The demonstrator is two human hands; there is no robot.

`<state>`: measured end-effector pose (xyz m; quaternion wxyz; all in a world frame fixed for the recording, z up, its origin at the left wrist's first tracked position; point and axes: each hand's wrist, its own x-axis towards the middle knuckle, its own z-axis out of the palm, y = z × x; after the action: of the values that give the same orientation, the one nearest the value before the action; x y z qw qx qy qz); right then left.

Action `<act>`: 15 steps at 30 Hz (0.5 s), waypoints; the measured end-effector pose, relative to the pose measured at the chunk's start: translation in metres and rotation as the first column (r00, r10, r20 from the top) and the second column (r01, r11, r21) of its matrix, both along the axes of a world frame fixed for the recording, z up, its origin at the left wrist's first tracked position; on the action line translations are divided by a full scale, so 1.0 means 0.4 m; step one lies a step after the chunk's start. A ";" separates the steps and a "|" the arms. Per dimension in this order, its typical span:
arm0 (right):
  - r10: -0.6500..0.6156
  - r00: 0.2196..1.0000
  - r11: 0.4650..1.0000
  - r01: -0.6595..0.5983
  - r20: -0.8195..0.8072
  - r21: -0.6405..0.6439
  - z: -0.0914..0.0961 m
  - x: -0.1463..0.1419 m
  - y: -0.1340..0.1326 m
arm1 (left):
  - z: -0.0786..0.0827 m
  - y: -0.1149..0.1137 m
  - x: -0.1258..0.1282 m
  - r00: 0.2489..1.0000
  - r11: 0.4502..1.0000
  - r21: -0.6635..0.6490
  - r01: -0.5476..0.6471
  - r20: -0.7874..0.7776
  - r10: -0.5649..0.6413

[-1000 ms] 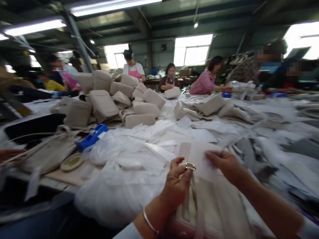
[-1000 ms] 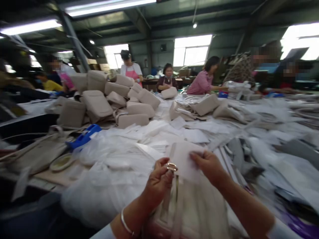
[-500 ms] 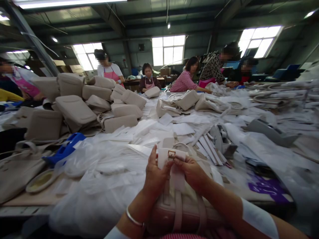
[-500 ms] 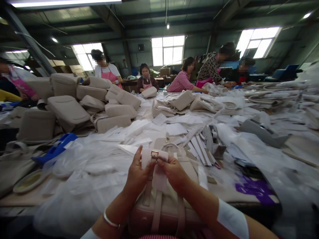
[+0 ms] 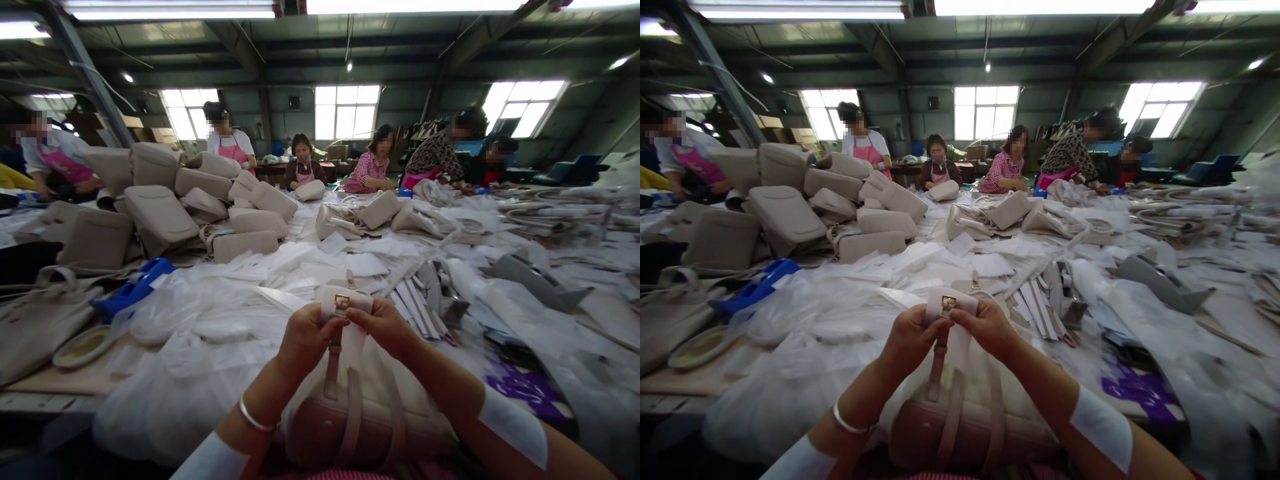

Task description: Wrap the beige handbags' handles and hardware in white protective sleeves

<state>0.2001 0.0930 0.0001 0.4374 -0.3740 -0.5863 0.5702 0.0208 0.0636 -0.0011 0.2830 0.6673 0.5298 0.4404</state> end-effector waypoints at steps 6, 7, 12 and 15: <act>-0.108 0.994 0.991 0.106 -0.015 -0.086 0.020 -0.033 -0.010 | -0.016 -0.022 -0.019 0.998 0.992 0.123 0.027 -0.064 -0.019; -0.114 0.993 0.989 0.110 -0.038 -0.099 0.018 -0.034 -0.013 | -0.016 -0.026 -0.024 0.999 0.995 0.082 0.052 -0.004 -0.052; -0.108 0.979 0.988 0.086 -0.172 -0.132 0.001 -0.032 -0.027 | -0.018 -0.027 -0.035 0.801 0.901 -0.259 0.350 0.582 -0.144; -0.124 0.979 0.986 0.102 -0.165 -0.135 0.003 -0.037 -0.039 | -0.025 -0.019 -0.013 0.704 0.843 -0.312 0.438 0.702 -0.106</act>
<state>0.1853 0.0774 0.0011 0.4938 -0.3828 -0.4870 0.6102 0.0156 0.0560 -0.0109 0.6636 0.4545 0.3749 0.4610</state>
